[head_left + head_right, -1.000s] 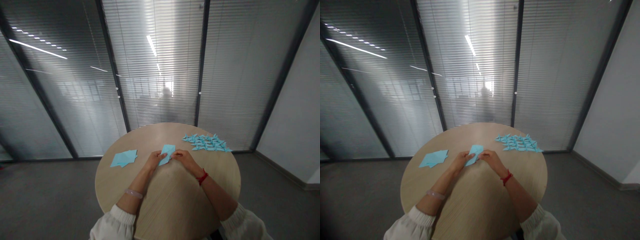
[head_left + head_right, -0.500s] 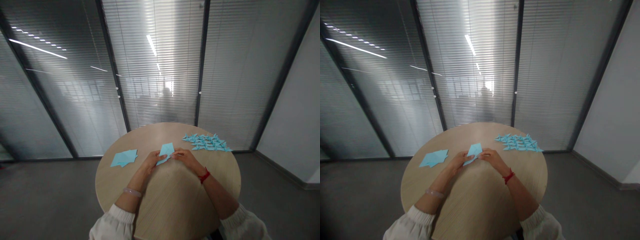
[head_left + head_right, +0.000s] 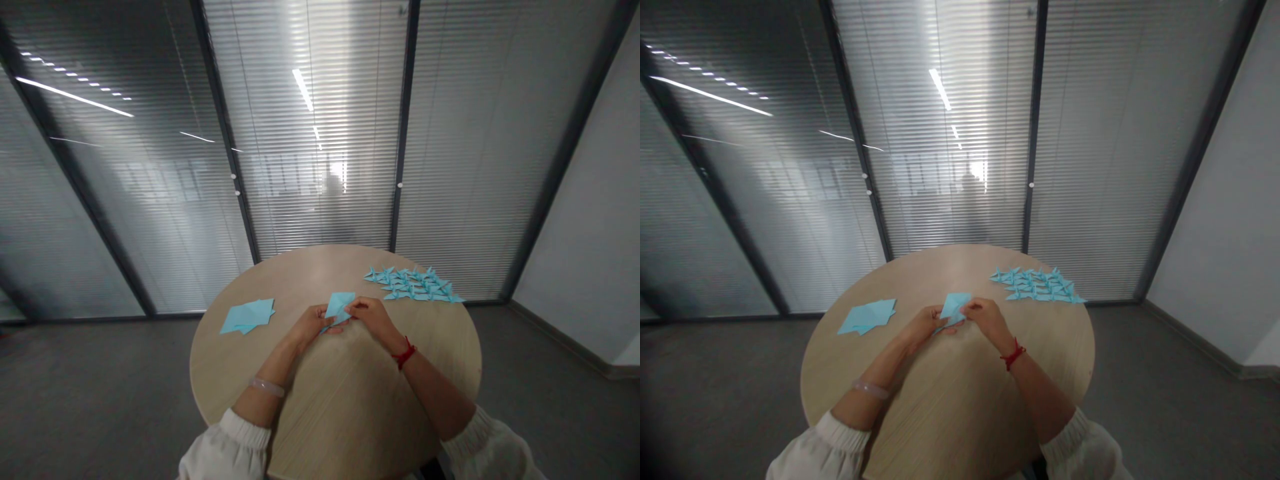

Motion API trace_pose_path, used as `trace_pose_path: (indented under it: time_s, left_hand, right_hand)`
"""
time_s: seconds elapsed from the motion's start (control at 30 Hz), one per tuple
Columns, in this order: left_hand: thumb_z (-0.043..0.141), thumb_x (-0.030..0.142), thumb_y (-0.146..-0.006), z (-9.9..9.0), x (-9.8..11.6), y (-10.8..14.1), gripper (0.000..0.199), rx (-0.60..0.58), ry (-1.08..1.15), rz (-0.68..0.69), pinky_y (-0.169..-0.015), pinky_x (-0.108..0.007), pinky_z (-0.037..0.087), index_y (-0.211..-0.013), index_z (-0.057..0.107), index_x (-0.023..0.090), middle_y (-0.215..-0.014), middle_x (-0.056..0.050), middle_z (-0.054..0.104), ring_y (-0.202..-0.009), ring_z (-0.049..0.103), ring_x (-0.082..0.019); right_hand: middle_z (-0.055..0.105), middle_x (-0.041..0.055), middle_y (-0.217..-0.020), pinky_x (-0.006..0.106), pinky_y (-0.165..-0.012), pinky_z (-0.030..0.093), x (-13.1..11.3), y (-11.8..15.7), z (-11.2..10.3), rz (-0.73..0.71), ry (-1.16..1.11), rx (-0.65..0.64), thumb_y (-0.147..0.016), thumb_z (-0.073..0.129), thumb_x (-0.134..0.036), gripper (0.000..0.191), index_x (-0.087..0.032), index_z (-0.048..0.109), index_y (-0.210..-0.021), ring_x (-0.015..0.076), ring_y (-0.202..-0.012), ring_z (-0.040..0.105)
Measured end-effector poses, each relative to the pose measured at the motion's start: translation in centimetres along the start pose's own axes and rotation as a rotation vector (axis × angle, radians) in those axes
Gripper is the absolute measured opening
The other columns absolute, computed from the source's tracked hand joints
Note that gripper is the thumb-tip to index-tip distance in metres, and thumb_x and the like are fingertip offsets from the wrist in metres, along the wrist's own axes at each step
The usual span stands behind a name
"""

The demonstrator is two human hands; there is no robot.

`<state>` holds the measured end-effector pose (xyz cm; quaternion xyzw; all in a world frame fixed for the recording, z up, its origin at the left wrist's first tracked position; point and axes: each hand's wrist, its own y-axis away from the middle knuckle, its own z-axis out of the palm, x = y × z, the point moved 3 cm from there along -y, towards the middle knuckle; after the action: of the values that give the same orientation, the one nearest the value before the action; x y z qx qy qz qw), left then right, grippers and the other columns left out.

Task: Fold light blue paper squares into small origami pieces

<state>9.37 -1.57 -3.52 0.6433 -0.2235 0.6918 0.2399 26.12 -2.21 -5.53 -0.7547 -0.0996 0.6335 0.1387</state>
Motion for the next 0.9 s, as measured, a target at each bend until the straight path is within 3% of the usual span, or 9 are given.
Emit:
trace_pose_path:
  time_s: [0.2,0.33,0.43,0.67,0.9]
  left_hand:
    - [0.081,0.031,-0.061,-0.17,-0.41,-0.20,0.037,-0.009,0.009,-0.018,-0.086,-0.032,0.049,-0.092,0.071,0.013,-0.091,-0.008,0.072,-0.088,0.066,-0.021]
    - [0.077,0.043,-0.067,-0.20,-0.69,-0.38,0.042,-0.001,0.070,-0.024,-0.088,-0.033,0.049,-0.092,0.071,0.010,-0.093,-0.011,0.072,-0.086,0.067,-0.020]
    - [0.073,0.053,-0.068,-0.18,-0.79,-0.46,0.049,0.034,0.066,-0.027,-0.083,-0.032,0.050,-0.089,0.071,0.008,-0.087,-0.012,0.071,-0.081,0.066,-0.020]
    - [0.077,0.049,-0.062,0.17,-0.19,-0.11,0.045,0.032,-0.065,0.022,-0.058,-0.024,0.042,-0.075,0.070,0.006,-0.068,-0.009,0.068,-0.056,0.057,-0.014]
    - [0.076,0.048,-0.062,0.05,-0.14,-0.18,0.043,0.075,-0.116,0.019,-0.054,-0.024,0.038,-0.070,0.070,0.007,-0.065,-0.008,0.066,-0.051,0.053,-0.012]
  right_hand:
    - [0.069,0.0023,-0.066,0.027,-0.061,0.045,0.50,-0.18,-0.04,-0.027,0.083,0.038,-0.070,0.068,-0.038,0.022,-0.017,0.069,-0.068,0.0160,-0.062,0.061]
    - [0.069,0.0030,-0.069,0.027,-0.062,0.046,0.33,-0.11,-0.17,-0.038,0.108,0.066,-0.070,0.068,-0.038,0.021,-0.017,0.069,-0.069,0.0169,-0.064,0.062]
    - [0.069,0.0027,-0.071,0.028,-0.064,0.046,0.15,-0.03,-0.20,-0.069,0.100,0.070,-0.071,0.068,-0.039,0.022,-0.018,0.067,-0.071,0.0170,-0.066,0.063]
    - [0.062,-0.0038,-0.065,0.024,-0.054,0.042,0.28,0.12,0.00,-0.108,0.047,0.048,-0.068,0.072,-0.041,0.031,-0.021,0.053,-0.084,0.0147,-0.060,0.059]
    - [0.068,-0.0017,-0.073,0.027,-0.056,0.047,0.05,0.40,0.17,-0.071,-0.010,0.012,-0.070,0.071,-0.038,0.042,-0.025,0.043,-0.098,0.0186,-0.064,0.065]
